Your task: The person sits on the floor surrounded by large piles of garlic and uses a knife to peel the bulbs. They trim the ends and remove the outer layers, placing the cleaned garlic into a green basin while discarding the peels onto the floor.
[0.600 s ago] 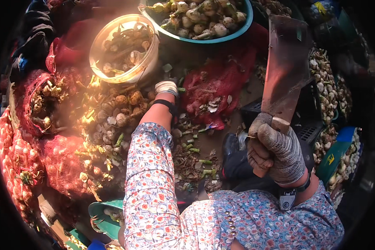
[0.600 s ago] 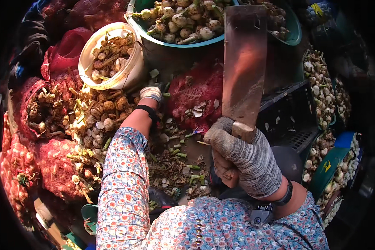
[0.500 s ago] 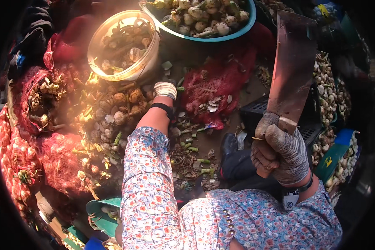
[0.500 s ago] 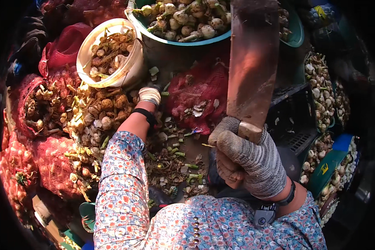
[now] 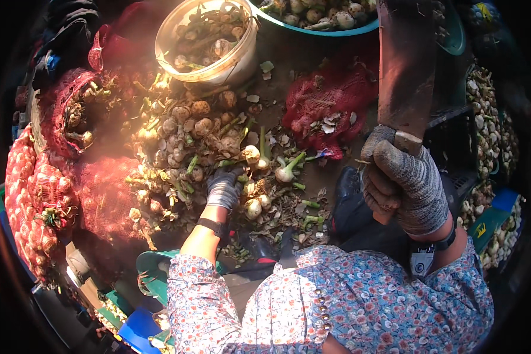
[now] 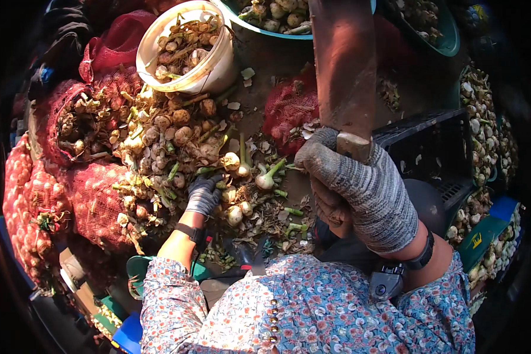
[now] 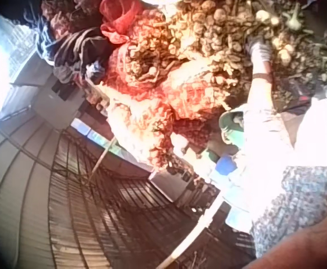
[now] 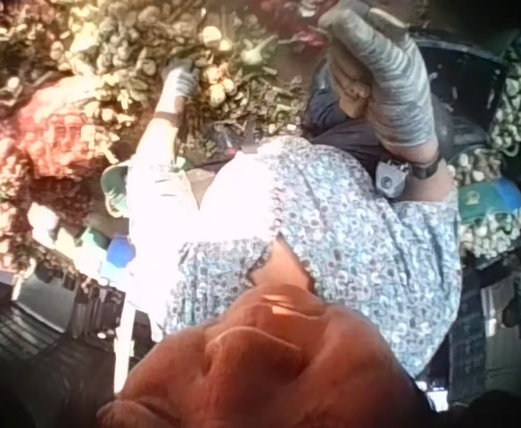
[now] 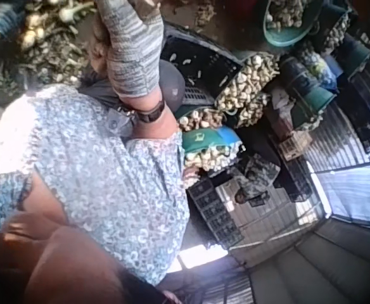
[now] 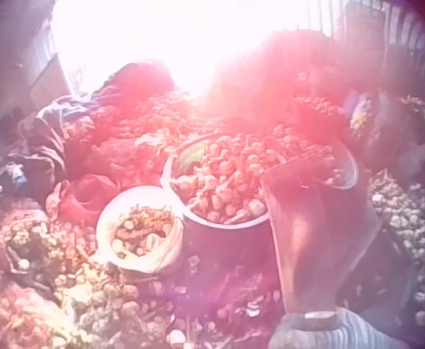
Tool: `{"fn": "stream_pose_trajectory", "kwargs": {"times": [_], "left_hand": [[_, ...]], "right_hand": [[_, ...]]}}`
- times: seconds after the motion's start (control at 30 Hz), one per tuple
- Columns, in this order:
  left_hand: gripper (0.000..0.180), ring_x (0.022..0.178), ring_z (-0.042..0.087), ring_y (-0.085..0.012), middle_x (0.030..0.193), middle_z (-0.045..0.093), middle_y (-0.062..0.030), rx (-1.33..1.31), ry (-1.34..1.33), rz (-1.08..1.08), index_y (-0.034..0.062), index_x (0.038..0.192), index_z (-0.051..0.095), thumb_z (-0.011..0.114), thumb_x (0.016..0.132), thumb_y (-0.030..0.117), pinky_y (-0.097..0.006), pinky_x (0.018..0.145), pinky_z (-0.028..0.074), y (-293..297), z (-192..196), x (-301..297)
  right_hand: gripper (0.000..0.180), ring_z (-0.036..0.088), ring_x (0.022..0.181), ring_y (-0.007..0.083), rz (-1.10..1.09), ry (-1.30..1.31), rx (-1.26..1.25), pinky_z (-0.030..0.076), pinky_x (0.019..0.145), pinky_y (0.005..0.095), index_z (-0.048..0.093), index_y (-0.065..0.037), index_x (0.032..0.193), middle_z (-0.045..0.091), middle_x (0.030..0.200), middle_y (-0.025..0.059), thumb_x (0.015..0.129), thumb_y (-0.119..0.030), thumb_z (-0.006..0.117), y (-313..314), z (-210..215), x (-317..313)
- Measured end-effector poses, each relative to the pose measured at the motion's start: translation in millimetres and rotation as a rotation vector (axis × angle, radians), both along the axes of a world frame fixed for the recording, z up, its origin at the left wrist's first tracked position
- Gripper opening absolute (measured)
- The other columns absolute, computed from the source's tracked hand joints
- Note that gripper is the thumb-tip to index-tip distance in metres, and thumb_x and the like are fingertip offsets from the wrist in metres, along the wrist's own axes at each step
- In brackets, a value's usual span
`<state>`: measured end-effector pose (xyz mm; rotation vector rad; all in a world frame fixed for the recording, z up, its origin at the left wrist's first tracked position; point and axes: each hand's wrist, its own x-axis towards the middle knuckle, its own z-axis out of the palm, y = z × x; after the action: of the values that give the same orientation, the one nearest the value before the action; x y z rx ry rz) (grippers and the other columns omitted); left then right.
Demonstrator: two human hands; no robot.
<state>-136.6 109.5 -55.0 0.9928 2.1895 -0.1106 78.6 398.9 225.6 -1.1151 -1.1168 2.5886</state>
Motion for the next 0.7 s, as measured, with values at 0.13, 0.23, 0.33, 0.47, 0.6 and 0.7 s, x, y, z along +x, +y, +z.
{"fn": "stream_pose_trajectory", "kwargs": {"times": [0.13,0.23,0.33,0.47,0.6,0.7], "left_hand": [[0.021,0.09,0.059,-0.0143,0.101,0.064,-0.0081,0.779,-0.558,0.854,0.0088,0.114,0.063,0.062,0.095,0.017,-0.028,0.083,0.049,-55,-38,23],[0.026,0.088,0.057,-0.0117,0.101,0.064,-0.0004,0.867,-0.652,1.059,0.0084,0.117,0.061,0.065,0.097,0.025,-0.027,0.082,0.048,-34,37,46],[0.033,0.088,0.06,-0.0126,0.1,0.066,-0.0036,0.855,-0.56,1.229,0.0041,0.115,0.064,0.062,0.098,0.032,-0.03,0.078,0.051,-38,92,60],[0.036,0.09,0.063,-0.0159,0.105,0.069,-0.0065,1.04,-0.347,1.244,0.0002,0.118,0.063,0.063,0.098,0.031,-0.031,0.08,0.052,-65,121,68],[0.052,0.102,0.062,-0.0191,0.116,0.065,-0.01,1.071,-0.089,1.067,-0.0007,0.125,0.058,0.058,0.098,0.044,-0.033,0.089,0.051,-98,158,71],[0.055,0.112,0.06,-0.0262,0.125,0.061,-0.0118,1.379,-0.761,1.539,0.0077,0.128,0.054,0.058,0.095,0.052,-0.044,0.094,0.052,-106,148,84]], "right_hand": [[0.02,0.042,0.043,0.0065,0.213,-0.163,0.229,0.035,0.043,0.0234,0.062,-0.006,0.093,0.045,0.055,-0.0032,0.093,-0.026,0.066,-30,-2,-4],[0.019,0.055,0.064,0.006,0.442,-0.136,0.525,0.044,0.057,0.0241,0.063,-0.005,0.098,0.058,0.071,-0.0002,0.089,-0.019,0.07,-57,-18,-2],[0.032,0.06,0.094,0.0096,0.605,0.082,0.667,0.049,0.087,0.0276,0.062,-0.001,0.113,0.067,0.099,0.0018,0.083,-0.01,0.07,-84,-61,14],[0.032,0.067,0.087,0.0176,0.688,0.046,0.751,0.052,0.077,0.0306,0.065,-0.004,0.113,0.072,0.095,0.0103,0.084,-0.014,0.071,-126,-107,14],[0.033,0.066,0.078,0.0142,0.726,-0.006,0.707,0.052,0.072,0.0303,0.065,-0.007,0.113,0.071,0.089,0.0077,0.083,-0.019,0.074,-139,-137,20],[0.034,0.064,0.077,0.0129,0.665,0.109,0.582,0.052,0.072,0.0302,0.065,-0.007,0.114,0.07,0.089,0.0067,0.084,-0.021,0.074,-143,-167,26]]}}
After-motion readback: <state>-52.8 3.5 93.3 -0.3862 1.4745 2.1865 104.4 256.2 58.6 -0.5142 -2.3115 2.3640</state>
